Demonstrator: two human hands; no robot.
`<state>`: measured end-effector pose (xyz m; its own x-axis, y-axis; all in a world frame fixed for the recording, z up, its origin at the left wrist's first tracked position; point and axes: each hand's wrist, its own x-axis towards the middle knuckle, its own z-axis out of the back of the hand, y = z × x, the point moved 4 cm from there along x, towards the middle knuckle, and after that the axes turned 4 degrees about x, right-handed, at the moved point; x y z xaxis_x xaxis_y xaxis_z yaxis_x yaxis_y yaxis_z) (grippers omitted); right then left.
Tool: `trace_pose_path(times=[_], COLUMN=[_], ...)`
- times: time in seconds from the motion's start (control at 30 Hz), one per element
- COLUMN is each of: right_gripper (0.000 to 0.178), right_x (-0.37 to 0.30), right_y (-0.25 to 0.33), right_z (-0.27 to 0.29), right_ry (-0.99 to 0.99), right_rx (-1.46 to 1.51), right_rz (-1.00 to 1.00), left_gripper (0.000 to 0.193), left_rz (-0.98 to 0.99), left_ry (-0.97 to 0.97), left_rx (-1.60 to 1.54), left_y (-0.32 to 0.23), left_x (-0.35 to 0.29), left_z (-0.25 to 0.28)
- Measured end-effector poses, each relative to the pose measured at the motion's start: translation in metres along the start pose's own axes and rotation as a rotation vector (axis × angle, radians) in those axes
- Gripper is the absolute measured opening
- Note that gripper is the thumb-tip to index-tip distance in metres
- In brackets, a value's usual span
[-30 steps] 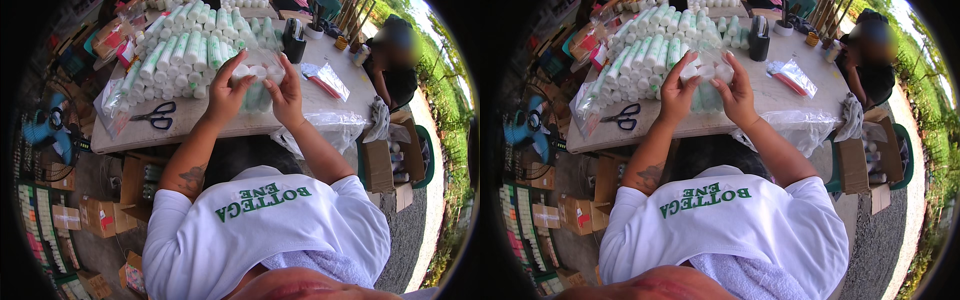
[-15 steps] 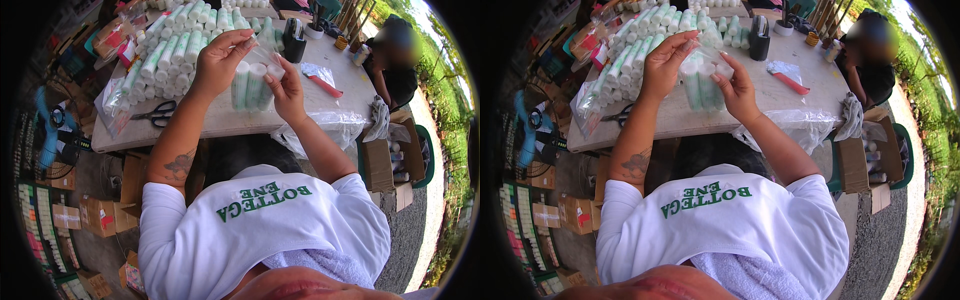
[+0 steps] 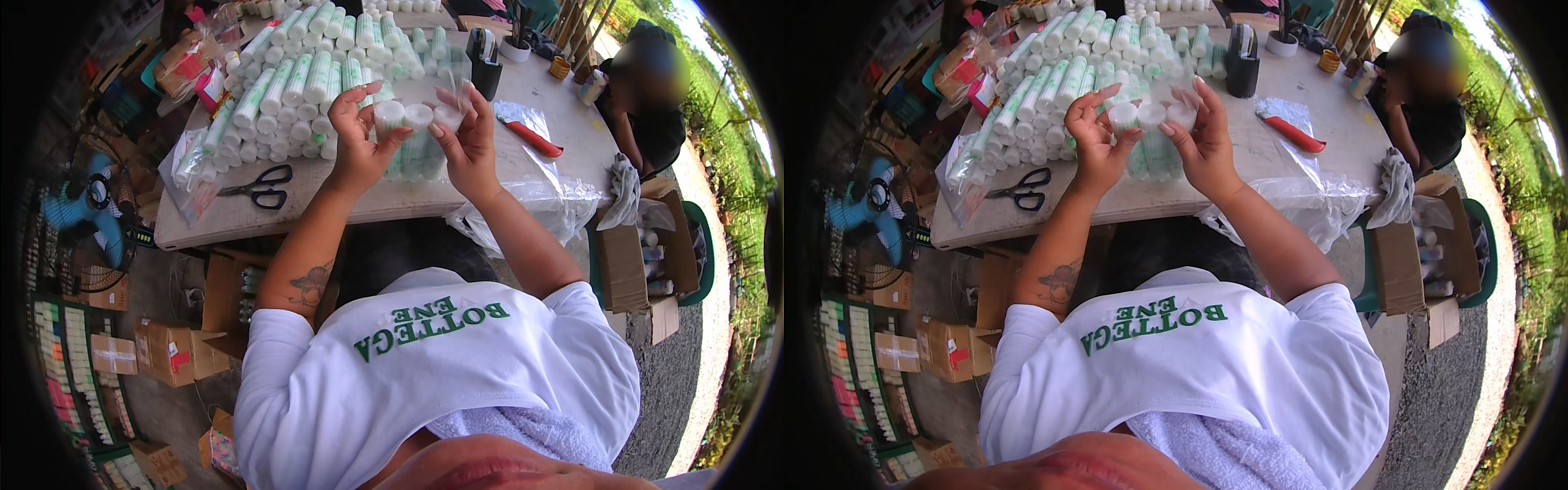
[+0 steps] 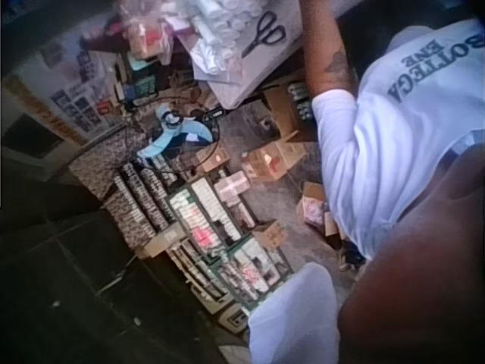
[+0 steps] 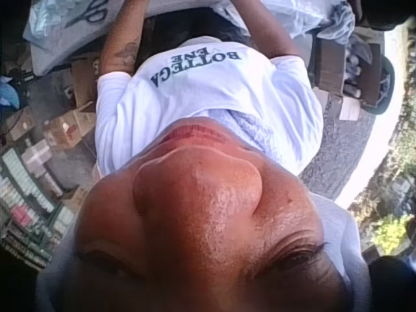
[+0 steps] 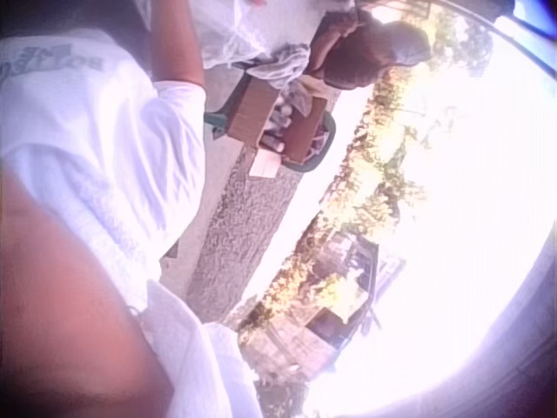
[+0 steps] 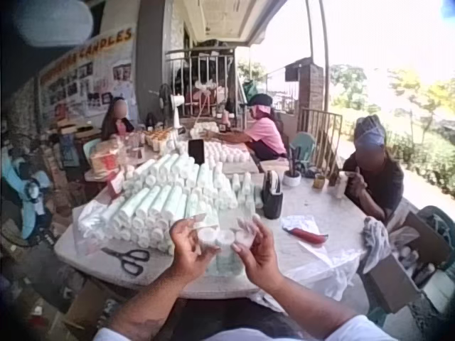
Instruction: The person packs cylindrical green-and-white candles into clear plastic bags. They place several candles into each bag, seal the bags, and stack the finished packages on the table. Scissors and a tape dispenser are visible but not used.
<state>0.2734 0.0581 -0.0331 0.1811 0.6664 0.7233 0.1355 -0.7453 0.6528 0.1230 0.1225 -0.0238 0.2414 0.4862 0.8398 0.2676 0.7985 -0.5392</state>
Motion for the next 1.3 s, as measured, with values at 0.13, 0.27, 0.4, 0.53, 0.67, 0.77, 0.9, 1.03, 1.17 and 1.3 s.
trace_pose_path(times=[0.13, 0.27, 0.4, 0.53, 0.67, 0.77, 0.9, 1.03, 1.17, 1.3], right_gripper=[0.071, 0.062, 0.053, 0.043, 0.027, 0.017, 0.02, 0.03, 0.036, 0.029], right_x=[0.0, -0.002, -0.002, 0.007, 0.028, 0.046, 0.059, 0.067, 0.077, 0.087], right_y=[0.0, 0.003, 0.0, 0.008, 0.023, 0.039, 0.05, 0.049, 0.057, 0.056], right_z=[-0.003, -0.001, 0.002, 0.0, 0.003, 0.003, 0.004, 0.004, 0.004, 0.005], right_ry=[-0.013, -0.01, 0.011, 0.066, 0.12, 0.143, 0.211, 0.201, 0.234, 0.328], right_rx=[0.015, -0.164, -0.103, -0.091, -0.119, -0.19, -0.386, -0.393, -0.331, -0.225], right_rz=[0.024, 0.073, 0.041, 0.018, -0.108, -0.151, -0.161, -0.075, -0.36, -0.427], left_gripper=[0.071, 0.054, 0.041, 0.034, 0.023, 0.017, 0.014, 0.015, 0.019, 0.022], left_rz=[-0.039, -0.086, -0.06, 0.159, 0.274, 0.304, 0.271, 0.235, 0.171, 0.225], left_ry=[-0.104, -0.07, 0.021, 0.124, 0.176, 0.15, 0.122, 0.161, 0.193, 0.158], left_rx=[0.01, 0.306, 0.127, 0.032, -0.014, 0.045, 0.023, 0.099, 0.104, 0.036], left_y=[0.003, -0.007, -0.018, -0.033, -0.035, -0.037, -0.04, -0.044, -0.047, -0.052], left_x=[-0.014, -0.011, 0.002, 0.03, 0.051, 0.058, 0.058, 0.062, 0.064, 0.068], left_z=[-0.014, -0.008, -0.006, -0.006, -0.001, 0.0, 0.0, -0.001, 0.001, 0.001])
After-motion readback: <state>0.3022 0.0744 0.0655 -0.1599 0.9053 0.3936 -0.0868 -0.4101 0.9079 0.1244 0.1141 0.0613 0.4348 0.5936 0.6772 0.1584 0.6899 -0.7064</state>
